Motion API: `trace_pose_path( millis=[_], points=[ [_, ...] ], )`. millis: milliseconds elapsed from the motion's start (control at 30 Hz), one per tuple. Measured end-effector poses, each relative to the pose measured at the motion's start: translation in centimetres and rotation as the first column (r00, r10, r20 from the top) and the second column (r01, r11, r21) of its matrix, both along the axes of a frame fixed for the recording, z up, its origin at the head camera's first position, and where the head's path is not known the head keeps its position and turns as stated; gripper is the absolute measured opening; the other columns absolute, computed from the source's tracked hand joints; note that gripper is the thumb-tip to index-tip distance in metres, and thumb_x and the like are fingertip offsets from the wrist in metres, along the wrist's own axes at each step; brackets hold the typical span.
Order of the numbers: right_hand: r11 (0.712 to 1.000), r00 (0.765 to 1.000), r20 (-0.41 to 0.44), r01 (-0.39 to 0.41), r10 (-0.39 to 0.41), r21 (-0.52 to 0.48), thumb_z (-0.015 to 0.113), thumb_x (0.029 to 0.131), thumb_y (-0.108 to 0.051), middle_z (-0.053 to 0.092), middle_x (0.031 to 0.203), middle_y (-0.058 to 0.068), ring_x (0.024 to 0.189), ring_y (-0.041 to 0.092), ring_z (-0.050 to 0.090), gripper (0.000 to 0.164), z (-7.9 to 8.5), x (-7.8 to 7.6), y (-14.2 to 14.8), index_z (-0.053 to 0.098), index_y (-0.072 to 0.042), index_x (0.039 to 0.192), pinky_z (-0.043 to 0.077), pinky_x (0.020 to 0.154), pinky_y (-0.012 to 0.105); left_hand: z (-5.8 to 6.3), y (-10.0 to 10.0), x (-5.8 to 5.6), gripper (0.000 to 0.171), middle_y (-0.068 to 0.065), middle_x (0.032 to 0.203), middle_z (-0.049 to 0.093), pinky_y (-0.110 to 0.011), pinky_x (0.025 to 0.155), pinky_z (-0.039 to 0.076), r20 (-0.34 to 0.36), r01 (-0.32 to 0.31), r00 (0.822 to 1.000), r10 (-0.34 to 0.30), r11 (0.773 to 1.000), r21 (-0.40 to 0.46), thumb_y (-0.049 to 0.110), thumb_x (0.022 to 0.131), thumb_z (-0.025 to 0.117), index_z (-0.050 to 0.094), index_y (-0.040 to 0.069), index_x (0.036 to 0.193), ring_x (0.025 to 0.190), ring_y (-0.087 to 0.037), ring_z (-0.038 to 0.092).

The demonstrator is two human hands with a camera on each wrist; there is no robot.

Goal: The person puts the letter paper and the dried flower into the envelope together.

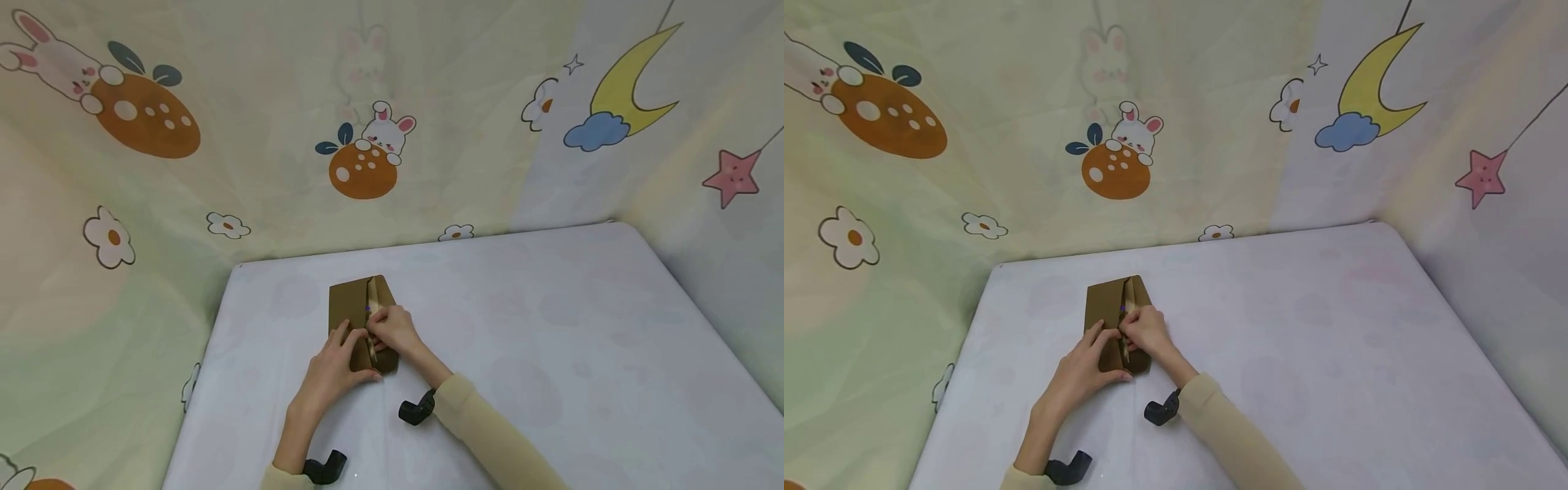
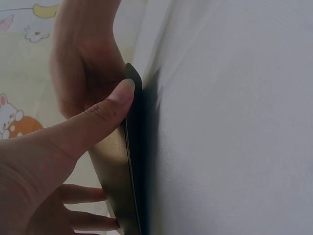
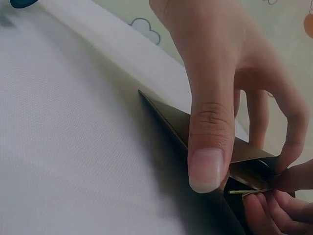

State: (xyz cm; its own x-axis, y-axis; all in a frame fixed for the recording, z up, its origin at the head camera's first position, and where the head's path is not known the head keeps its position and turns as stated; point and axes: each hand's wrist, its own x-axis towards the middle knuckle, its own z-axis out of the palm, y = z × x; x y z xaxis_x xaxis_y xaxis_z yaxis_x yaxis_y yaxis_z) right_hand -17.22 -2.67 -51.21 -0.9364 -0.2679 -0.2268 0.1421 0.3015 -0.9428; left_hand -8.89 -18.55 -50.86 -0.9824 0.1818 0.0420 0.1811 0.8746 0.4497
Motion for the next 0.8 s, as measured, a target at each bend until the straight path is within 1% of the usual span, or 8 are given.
trace_pose_path(
  millis=[133, 233, 433, 600, 700, 800],
  points=[
    [1.000, 1.000, -0.020, 0.010, -0.010, 0.002, 0.064, 0.091, -0.002, 0.072, 0.070, 0.014, 0.057, 0.027, 0.073, 0.011, -0.2, -0.1, -0.3, 0.073, 0.004, 0.094, 0.060, 0.053, 0.034, 0.0, 0.0, 0.0, 0.077, -0.025, 0.158, 0.041, -0.069, 0.079, 0.053, 0.004, -0.002, 1.000, 0.002, 1.000, 0.001, 0.055, 0.072, 0.088, 0.056, 0.026, 0.136, 0.136, -0.049, 0.052],
    [1.000, 0.999, -0.040, 0.008, -0.007, 0.019, 0.064, 0.092, 0.000, 0.072, 0.073, 0.012, 0.057, 0.027, 0.072, 0.010, -0.4, -0.1, -0.5, 0.072, 0.004, 0.096, 0.059, 0.053, 0.033, 0.0, 0.1, 0.1, 0.077, -0.025, 0.159, 0.040, -0.070, 0.080, 0.052, 0.010, -0.005, 1.000, 0.005, 1.000, 0.001, 0.055, 0.072, 0.088, 0.055, 0.027, 0.136, 0.136, -0.050, 0.051],
    [0.998, 0.993, -0.119, -0.015, 0.021, 0.056, 0.063, 0.090, 0.005, 0.075, 0.086, 0.017, 0.055, 0.021, 0.070, 0.019, -1.1, -0.3, -0.9, 0.072, 0.009, 0.106, 0.057, 0.051, 0.028, 0.0, 0.1, 0.0, 0.078, -0.024, 0.159, 0.040, -0.072, 0.081, 0.051, 0.017, -0.008, 1.000, 0.008, 1.000, 0.007, 0.055, 0.072, 0.088, 0.055, 0.027, 0.137, 0.138, -0.052, 0.049],
    [0.994, 0.985, -0.163, -0.032, 0.049, 0.106, 0.060, 0.090, 0.007, 0.076, 0.085, 0.017, 0.050, 0.016, 0.067, 0.024, -1.4, -0.5, -1.1, 0.071, 0.010, 0.111, 0.054, 0.049, 0.025, -0.1, 0.0, 0.0, 0.078, -0.024, 0.159, 0.040, -0.071, 0.081, 0.052, 0.015, -0.003, 1.000, 0.003, 1.000, 0.008, 0.055, 0.072, 0.087, 0.055, 0.028, 0.137, 0.138, -0.051, 0.049],
    [0.990, 0.980, -0.190, -0.034, 0.060, 0.140, 0.060, 0.090, 0.007, 0.076, 0.085, 0.017, 0.047, 0.015, 0.065, 0.024, -1.5, -0.6, -1.1, 0.072, 0.009, 0.110, 0.053, 0.048, 0.024, -0.1, 0.0, 0.0, 0.078, -0.024, 0.159, 0.041, -0.071, 0.081, 0.052, 0.014, -0.004, 1.000, 0.003, 1.000, 0.005, 0.056, 0.071, 0.087, 0.054, 0.028, 0.137, 0.139, -0.051, 0.048],
    [0.987, 0.974, -0.219, -0.027, 0.062, 0.159, 0.062, 0.090, 0.007, 0.077, 0.086, 0.016, 0.049, 0.014, 0.066, 0.022, -1.7, -0.6, -1.2, 0.073, 0.007, 0.109, 0.053, 0.050, 0.023, -0.1, -0.1, -0.1, 0.077, -0.024, 0.159, 0.041, -0.071, 0.081, 0.051, 0.014, -0.007, 1.000, 0.007, 1.000, 0.004, 0.055, 0.071, 0.087, 0.055, 0.028, 0.136, 0.141, -0.051, 0.046]
  ],
)
